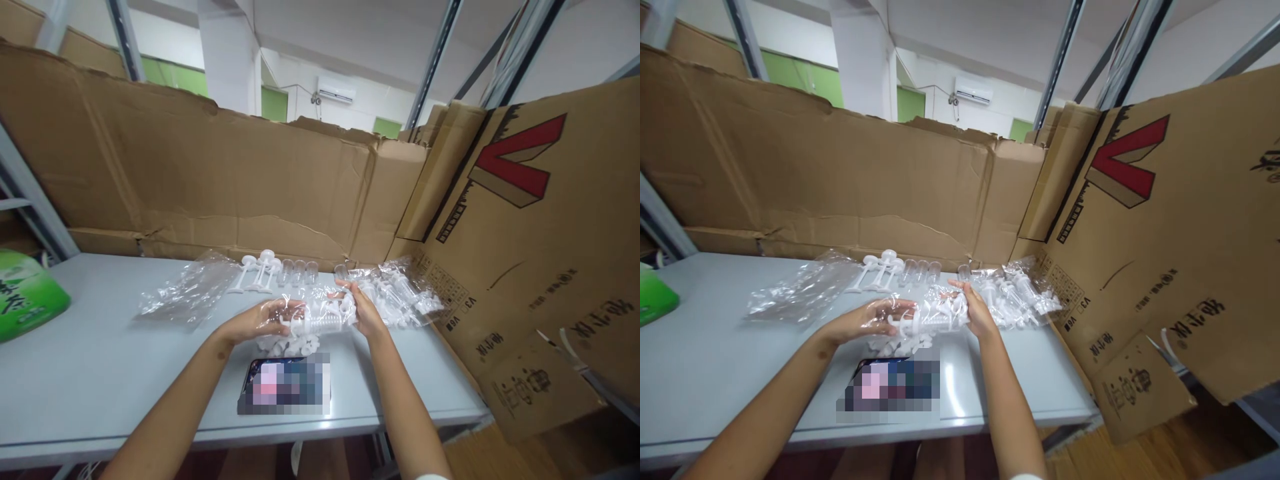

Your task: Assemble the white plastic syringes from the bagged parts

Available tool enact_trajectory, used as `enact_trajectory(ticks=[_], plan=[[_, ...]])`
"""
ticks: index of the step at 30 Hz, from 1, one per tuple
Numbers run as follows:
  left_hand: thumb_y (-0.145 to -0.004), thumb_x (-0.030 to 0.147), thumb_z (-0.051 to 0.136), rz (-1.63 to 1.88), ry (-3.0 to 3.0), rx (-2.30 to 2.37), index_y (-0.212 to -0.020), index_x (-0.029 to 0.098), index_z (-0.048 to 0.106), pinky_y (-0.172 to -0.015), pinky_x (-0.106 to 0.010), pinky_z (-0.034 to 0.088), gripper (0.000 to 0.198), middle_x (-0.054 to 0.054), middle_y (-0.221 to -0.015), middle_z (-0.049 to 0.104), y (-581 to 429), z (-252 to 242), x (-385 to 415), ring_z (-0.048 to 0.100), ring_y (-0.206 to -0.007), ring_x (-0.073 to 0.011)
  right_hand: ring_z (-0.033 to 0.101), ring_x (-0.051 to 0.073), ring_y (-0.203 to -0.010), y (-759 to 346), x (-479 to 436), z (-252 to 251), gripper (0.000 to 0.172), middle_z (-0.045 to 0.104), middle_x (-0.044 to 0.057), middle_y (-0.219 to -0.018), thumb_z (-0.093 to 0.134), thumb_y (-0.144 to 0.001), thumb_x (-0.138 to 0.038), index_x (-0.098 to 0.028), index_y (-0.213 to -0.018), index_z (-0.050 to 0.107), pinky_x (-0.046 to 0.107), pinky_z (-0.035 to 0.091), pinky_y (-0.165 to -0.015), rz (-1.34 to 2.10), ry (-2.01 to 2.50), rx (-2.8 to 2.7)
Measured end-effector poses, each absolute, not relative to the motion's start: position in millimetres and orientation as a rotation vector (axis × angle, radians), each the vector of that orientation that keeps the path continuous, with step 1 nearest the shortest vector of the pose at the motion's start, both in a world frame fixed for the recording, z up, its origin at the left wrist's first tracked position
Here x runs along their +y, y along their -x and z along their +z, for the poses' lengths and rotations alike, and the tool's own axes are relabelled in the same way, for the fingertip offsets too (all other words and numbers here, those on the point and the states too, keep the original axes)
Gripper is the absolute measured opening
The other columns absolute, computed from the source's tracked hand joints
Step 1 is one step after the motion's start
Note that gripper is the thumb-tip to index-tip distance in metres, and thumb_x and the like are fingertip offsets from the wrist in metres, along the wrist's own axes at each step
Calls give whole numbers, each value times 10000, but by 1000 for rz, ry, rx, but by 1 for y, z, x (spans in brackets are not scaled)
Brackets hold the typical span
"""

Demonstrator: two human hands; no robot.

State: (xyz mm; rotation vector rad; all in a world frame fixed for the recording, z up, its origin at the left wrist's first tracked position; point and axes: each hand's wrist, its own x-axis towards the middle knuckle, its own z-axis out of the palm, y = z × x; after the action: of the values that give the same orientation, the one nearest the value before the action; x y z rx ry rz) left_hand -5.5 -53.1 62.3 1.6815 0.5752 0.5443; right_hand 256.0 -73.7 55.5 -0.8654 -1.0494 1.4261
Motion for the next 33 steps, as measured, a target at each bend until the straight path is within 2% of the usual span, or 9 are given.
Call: enact_trajectory(ticks=[9,15,19,22,27,33], plan=[[-682,336,657,773,-1691,694,-1046,206,629,-852,-375,462,387,-92,-1088,637,8,63,-50,574,-1018,-266,633,190,-834,-265,-74,57,451,663,39,-943,521,-759,-510,-269,-1141,512,343,496,-715,1479,824,-1070],[-654,335,688,901,-1629,755,-1035,189,612,-854,-371,464,415,-94,-1064,646,16,69,-49,581,-1005,-265,617,138,-676,-264,-74,53,420,646,11,-874,652,-702,-345,-249,-1094,533,404,503,-745,1642,761,-1088],[-629,346,707,984,-1606,792,-1011,181,602,-847,-368,469,429,-89,-1050,647,19,67,-47,593,-977,-259,629,140,-669,-262,-71,49,334,644,10,-864,643,-719,-283,-235,-1036,548,426,509,-754,1638,761,-1046],[-619,363,711,1180,-1612,857,-943,174,613,-837,-358,471,388,-80,-995,661,21,68,-46,602,-936,-244,646,154,-694,-267,-67,47,311,649,6,-848,626,-738,-278,-236,-1032,536,419,514,-748,1614,757,-1018],[-649,378,683,1440,-1679,914,-878,187,628,-772,-319,484,303,-60,-913,667,30,75,-49,600,-835,-197,651,193,-842,-275,-63,47,331,648,41,-963,581,-771,-310,-238,-1088,518,390,504,-775,1621,767,-1009],[-632,361,697,1491,-1671,885,-845,181,638,-750,-313,488,285,-67,-883,669,40,89,-50,601,-843,-210,646,160,-779,-279,-61,44,309,640,61,-1048,543,-790,-323,-237,-1087,528,395,505,-771,1607,798,-980]])
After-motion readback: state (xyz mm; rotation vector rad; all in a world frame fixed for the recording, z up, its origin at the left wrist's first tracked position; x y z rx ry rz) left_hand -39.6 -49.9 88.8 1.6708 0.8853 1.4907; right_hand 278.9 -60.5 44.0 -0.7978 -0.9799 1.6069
